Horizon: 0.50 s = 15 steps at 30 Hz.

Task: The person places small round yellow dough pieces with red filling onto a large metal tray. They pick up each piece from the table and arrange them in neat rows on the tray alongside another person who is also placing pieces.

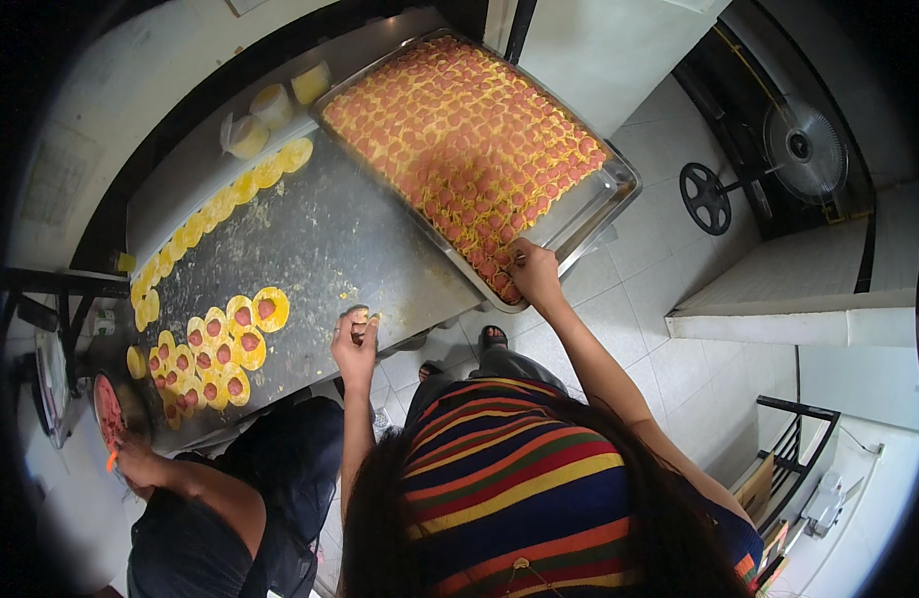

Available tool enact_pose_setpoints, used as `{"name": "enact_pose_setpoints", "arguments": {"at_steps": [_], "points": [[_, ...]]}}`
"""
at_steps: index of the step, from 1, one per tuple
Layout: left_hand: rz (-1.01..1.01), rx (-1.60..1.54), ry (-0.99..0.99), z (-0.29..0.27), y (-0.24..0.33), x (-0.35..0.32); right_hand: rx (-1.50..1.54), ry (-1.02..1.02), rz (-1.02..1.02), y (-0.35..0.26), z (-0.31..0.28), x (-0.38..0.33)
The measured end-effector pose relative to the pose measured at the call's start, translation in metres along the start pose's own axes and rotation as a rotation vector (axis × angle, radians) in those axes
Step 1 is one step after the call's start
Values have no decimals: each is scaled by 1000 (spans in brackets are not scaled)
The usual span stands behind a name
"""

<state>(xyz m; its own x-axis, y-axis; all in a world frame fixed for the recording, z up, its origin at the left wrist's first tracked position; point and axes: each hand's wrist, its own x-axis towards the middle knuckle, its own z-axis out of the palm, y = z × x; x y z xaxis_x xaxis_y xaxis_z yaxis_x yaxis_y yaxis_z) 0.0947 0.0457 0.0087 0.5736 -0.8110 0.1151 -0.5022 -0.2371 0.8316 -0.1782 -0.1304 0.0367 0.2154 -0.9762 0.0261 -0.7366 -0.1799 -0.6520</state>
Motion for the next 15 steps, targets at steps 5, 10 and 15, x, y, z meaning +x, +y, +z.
{"name": "enact_pose_setpoints", "arguments": {"at_steps": [5,10,15], "points": [[-100,-13,104,-17,-14,-3,-32,45,-126,1,1,3],[-126,296,460,-64,-51,8,135,-59,-34,3,-5,3],[-338,459,511,-88,-40,36,20,-43,57,-6,-27,0]]}}
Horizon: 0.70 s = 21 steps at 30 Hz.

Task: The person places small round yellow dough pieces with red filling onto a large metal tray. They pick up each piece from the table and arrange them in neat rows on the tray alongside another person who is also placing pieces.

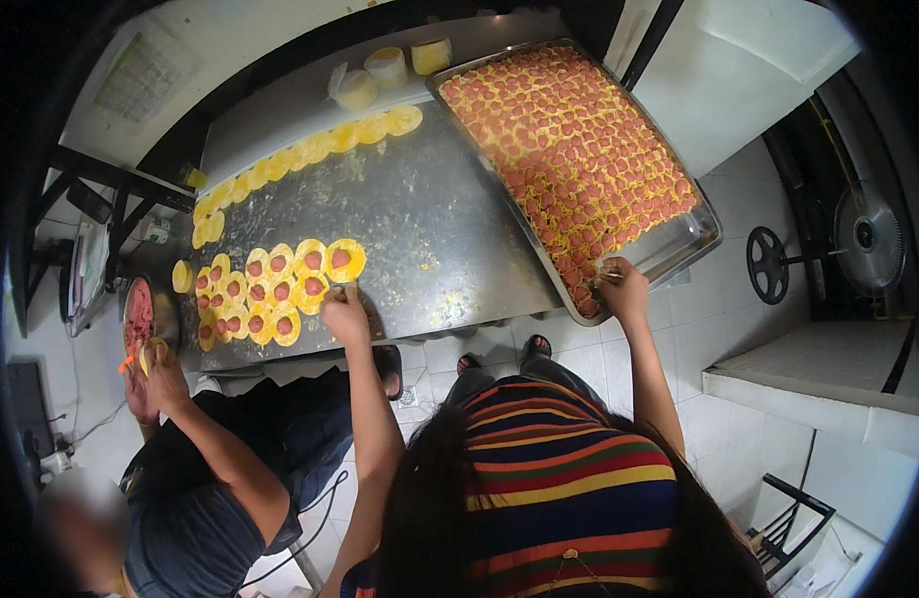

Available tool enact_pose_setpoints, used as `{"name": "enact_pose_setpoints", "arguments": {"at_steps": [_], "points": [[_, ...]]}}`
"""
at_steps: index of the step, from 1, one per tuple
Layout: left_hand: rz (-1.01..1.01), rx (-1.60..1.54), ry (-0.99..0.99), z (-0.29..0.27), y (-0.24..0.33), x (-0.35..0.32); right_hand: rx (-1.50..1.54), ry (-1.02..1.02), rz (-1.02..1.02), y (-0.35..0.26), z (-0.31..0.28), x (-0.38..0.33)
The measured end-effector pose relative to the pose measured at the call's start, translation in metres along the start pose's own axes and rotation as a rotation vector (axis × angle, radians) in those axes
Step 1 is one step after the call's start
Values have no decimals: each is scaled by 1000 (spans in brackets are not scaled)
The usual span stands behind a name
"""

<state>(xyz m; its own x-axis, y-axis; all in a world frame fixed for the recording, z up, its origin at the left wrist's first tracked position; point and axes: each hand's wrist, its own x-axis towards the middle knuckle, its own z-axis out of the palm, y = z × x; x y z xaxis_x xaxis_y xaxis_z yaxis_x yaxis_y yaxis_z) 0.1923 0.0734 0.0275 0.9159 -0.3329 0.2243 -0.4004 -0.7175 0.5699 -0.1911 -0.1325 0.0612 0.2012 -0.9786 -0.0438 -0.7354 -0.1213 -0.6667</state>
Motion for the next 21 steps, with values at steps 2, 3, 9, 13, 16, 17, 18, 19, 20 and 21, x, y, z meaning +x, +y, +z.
{"name": "enact_pose_setpoints", "arguments": {"at_steps": [2,3,9,13,16,17,18,19,20,21], "points": [[-101,95,-9,0,8,15,-11,59,-12,0,-8,-4],[-182,175,-30,1,13,20,-3,84,-24,-2,-14,-7],[-408,-518,-72,36,-38,42,182,88,-120,-24,-28,-22],[-549,-1330,-138,32,-42,28,401,-95,-220,-50,2,-36],[-624,-1493,-260,12,-27,8,584,-311,-291,-64,53,-47],[-601,-1515,-364,11,-20,2,615,-340,-323,-71,67,-49],[-575,-1534,-463,9,-11,-7,650,-373,-358,-78,79,-49],[-547,-1548,-546,3,0,-16,741,-467,-219,-87,89,-48],[-575,-1565,-622,4,15,-27,830,-558,-76,-94,97,-46],[-605,-1584,-710,0,32,-39,919,-659,66,-100,104,-45]]}}
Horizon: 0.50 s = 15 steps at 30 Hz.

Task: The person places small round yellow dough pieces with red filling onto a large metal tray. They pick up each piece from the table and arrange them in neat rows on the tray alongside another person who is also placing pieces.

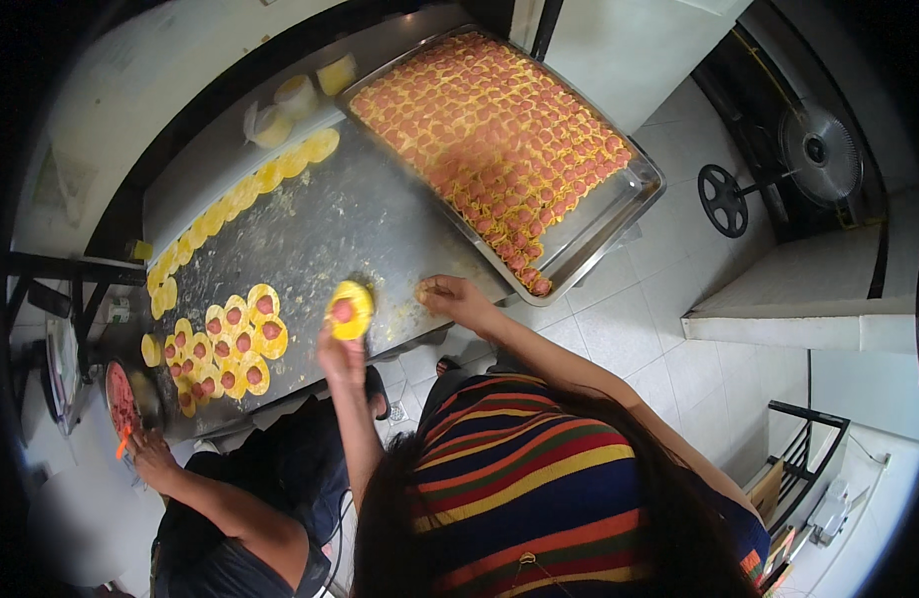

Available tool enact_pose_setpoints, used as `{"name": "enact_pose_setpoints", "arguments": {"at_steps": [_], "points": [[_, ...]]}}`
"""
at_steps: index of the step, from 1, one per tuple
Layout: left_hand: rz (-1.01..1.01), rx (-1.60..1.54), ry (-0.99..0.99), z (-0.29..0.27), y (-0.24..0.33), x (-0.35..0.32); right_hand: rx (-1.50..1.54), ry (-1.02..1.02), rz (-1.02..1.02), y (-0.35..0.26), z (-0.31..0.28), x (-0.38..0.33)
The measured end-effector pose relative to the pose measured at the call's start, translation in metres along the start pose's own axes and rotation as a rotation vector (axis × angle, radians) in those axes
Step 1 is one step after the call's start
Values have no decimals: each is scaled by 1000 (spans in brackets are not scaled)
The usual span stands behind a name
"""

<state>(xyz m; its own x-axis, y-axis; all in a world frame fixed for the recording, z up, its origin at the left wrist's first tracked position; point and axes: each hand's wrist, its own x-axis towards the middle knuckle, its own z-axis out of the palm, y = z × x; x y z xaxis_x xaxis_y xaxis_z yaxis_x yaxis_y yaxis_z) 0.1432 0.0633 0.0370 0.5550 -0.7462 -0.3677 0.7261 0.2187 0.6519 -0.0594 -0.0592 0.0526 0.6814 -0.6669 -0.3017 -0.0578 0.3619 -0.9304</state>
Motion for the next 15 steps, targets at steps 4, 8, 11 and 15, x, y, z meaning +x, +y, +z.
{"name": "enact_pose_setpoints", "arguments": {"at_steps": [4,8,11,15], "points": [[-179,97,-107,21,-49,-7,376,37,246,6,8,19],[-35,523,-67,33,-70,-8,244,131,154,40,-6,23],[175,1013,-61,31,-80,-6,-85,211,126,45,-13,21],[179,1035,-68,38,-75,-10,-313,229,40,40,-15,19]]}}
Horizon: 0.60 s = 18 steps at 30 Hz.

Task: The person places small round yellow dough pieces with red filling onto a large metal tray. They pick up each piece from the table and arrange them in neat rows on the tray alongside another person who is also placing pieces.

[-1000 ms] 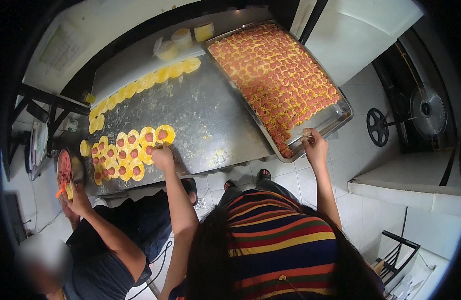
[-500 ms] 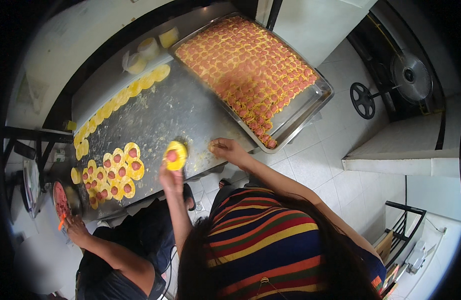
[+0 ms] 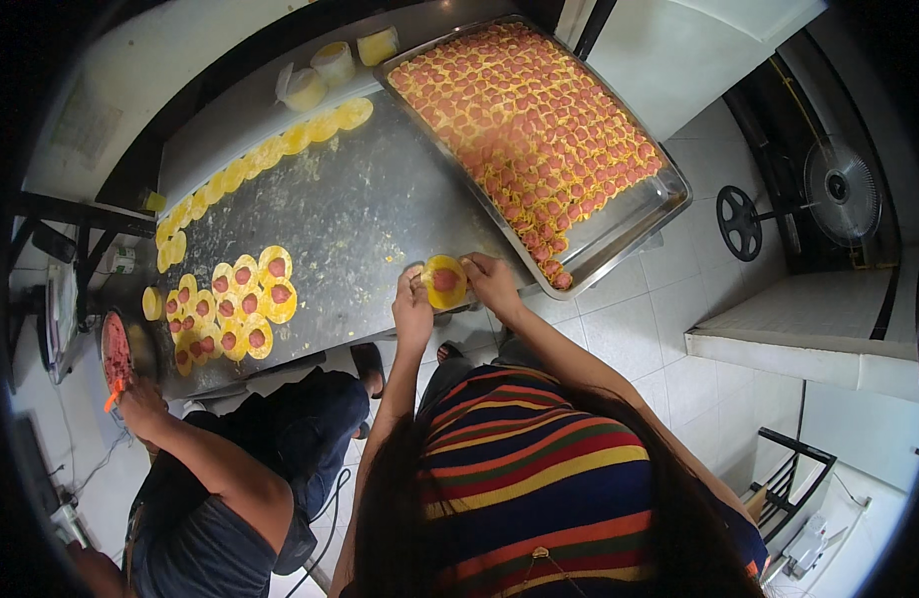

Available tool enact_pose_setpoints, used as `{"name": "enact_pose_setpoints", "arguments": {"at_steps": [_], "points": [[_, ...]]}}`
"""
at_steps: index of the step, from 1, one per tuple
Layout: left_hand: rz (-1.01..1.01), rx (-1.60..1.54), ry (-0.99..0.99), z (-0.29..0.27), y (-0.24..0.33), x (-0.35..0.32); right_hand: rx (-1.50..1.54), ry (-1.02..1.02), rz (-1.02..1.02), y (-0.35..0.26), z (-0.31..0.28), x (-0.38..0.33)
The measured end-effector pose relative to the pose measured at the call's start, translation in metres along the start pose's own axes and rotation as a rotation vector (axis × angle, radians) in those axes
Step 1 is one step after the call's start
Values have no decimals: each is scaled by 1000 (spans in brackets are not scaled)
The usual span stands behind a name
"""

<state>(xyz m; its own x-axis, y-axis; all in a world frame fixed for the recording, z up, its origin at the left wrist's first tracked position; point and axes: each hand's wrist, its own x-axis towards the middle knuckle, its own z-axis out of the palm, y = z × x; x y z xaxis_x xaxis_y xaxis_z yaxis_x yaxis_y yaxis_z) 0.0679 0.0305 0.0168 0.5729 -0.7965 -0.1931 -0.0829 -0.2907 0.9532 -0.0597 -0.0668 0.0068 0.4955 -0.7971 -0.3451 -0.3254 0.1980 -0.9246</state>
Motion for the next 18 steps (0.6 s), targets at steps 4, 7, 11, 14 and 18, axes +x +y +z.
{"name": "enact_pose_setpoints", "arguments": {"at_steps": [4,7,11,14,18], "points": [[-158,-302,3,-3,12,-4,134,-41,-234,0,-1,-10],[-93,-258,-14,-5,2,-3,17,-33,-345,-10,-1,-17],[-50,-257,-32,-6,3,-1,-152,9,-528,-5,1,-8],[36,-140,-72,-13,-21,7,-161,-52,-428,-9,1,-7],[59,-116,-97,-17,-25,12,-42,-76,-397,-8,1,-15]]}}
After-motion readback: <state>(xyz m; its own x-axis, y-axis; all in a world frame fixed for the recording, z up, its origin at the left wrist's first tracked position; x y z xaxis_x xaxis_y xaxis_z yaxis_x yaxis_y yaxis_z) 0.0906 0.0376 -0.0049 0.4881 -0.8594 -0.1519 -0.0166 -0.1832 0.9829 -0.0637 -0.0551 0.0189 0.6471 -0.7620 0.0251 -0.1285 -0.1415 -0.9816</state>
